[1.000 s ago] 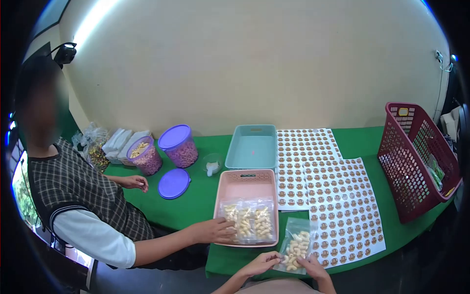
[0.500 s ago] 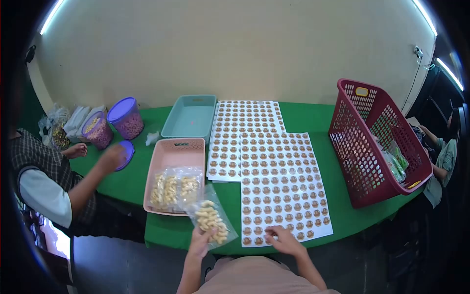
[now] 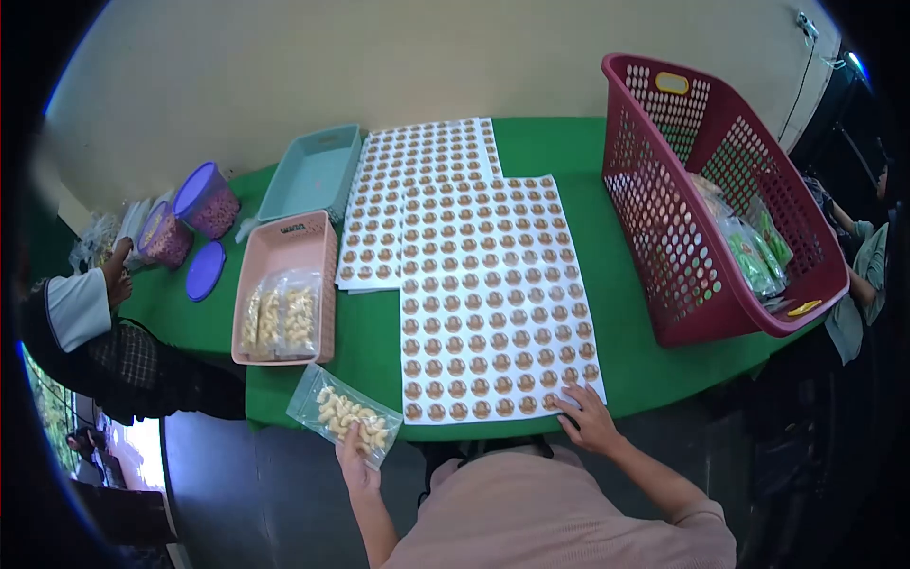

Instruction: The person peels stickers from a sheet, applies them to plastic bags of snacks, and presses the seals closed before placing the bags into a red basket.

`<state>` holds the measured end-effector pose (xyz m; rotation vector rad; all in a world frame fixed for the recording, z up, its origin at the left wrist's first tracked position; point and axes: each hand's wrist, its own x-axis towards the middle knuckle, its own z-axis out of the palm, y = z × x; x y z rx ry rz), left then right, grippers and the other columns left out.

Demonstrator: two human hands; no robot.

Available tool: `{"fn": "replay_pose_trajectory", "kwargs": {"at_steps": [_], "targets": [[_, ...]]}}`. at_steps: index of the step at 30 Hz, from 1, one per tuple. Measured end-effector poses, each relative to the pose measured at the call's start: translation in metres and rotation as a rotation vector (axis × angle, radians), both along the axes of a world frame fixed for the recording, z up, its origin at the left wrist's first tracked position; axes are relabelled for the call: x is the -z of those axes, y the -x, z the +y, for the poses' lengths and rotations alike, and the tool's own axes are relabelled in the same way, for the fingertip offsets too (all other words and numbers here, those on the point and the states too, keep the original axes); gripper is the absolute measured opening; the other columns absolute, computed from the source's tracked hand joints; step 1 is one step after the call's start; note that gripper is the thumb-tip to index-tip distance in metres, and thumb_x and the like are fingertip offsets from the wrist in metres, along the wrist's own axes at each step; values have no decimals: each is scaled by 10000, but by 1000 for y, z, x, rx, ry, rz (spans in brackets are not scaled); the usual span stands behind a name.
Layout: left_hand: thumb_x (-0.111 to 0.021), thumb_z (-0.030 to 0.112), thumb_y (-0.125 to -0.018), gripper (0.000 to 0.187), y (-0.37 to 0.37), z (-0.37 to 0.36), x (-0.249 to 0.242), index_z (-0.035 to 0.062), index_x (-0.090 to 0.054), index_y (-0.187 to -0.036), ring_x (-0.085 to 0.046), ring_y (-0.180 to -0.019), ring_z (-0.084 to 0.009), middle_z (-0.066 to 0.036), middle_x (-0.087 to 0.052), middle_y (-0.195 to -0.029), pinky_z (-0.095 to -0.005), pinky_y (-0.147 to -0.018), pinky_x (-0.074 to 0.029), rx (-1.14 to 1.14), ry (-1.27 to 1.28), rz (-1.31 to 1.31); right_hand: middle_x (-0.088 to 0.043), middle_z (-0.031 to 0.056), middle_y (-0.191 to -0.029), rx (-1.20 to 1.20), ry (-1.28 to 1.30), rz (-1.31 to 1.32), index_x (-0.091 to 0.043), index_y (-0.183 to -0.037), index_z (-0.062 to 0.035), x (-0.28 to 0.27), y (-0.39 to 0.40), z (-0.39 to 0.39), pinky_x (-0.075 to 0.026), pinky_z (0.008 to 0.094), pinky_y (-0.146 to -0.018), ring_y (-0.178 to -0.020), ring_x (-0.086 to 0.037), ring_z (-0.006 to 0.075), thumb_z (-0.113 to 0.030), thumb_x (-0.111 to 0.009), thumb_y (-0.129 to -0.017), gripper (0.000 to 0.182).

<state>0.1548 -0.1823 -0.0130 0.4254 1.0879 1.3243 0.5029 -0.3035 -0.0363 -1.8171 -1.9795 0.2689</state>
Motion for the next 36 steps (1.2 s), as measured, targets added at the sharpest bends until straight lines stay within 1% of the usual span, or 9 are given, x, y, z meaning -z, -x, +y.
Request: {"fn": "replay_pose_trajectory", "kwargs": {"at_steps": [7, 12, 14, 18, 19, 22, 25, 32, 36], "targets": [[-515, 179, -812, 386, -14, -34, 1, -10, -407, -1130, -564, -890, -208, -109, -540, -1014, -325, -741, -481, -16, 56, -11, -517, 136, -1067, -106, -70, 61, -583, -940, -61, 12, -19, -3, -334, 424, -934, -1068, -461, 289, -122, -590, -733, 216], [-464, 210, -808, 431, 20, -72, 71, -22, -411, -1168, -578, -892, -202, -131, -554, -1036, -319, -751, -481, 846, 446, 329, -524, 119, -1074, -129, -124, 44, -588, -931, -63, 10, -20, -2, -356, 415, -923, -1081, -458, 283, -100, -593, -716, 218], [-497, 245, -821, 377, 20, -89, 113, -30, -478, -1077, -576, -848, -151, -97, -577, -963, -270, -739, -468, 820, 563, -21, -524, 114, -1079, -136, -138, 41, -588, -934, -63, 14, -22, 0, -362, 415, -917, -1083, -457, 279, -93, -591, -710, 226], [-400, 394, -828, 498, -20, -95, 75, 0, -456, -1127, -517, -905, -167, -104, -523, -1042, -291, -836, -389, 1074, 753, 219, -520, 100, -1095, -148, -146, 29, -586, -940, -62, 14, -24, -1, -375, 413, -904, -1086, -457, 268, -79, -588, -694, 247], [-379, 497, -792, 642, 18, -117, 172, -28, -418, -1160, -421, -1020, -219, -141, -416, -1158, -302, -908, -303, 1160, 748, 410, -520, 100, -1095, -150, -140, 30, -586, -940, -62, 13, -24, -1, -375, 413, -904, -1086, -457, 268, -79, -588, -694, 247], [-384, 573, -751, 746, -26, -101, 77, -42, -404, -1173, -312, -1110, -256, -167, -312, -1225, -315, -952, -230, 1168, 696, 683, -520, 90, -1102, -150, -129, 18, -586, -942, -58, 12, -24, -1, -368, 412, -910, -1093, -453, 262, -82, -585, -696, 247], [-398, 514, -787, 662, -27, -104, 71, -40, -436, -1148, -379, -1067, -245, -181, -396, -1160, -305, -923, -274, 1163, 565, 850, -509, 60, -1141, -188, -126, -21, -581, -981, -60, 14, -26, -1, -345, 413, -929, -1112, -435, 258, -92, -568, -711, 273], [-429, 320, -839, 425, -39, -99, 54, -57, -524, -1010, -541, -826, -152, -106, -575, -903, -239, -739, -403, 1106, 458, 592, -489, 19, -1183, -233, -80, -39, -566, -1026, -60, 11, -31, -2, -331, 421, -935, -1125, -421, 264, -96, -566, -701, 326], [-427, 292, -833, 386, -32, -104, 55, -60, -547, -934, -541, -694, -120, -74, -584, -825, -240, -617, -422, 929, 632, 524, -485, 22, -1187, -263, -73, -48, -563, -1036, -59, 11, -31, -2, -307, 434, -945, -1130, -408, 277, -97, -565, -695, 343]]}}
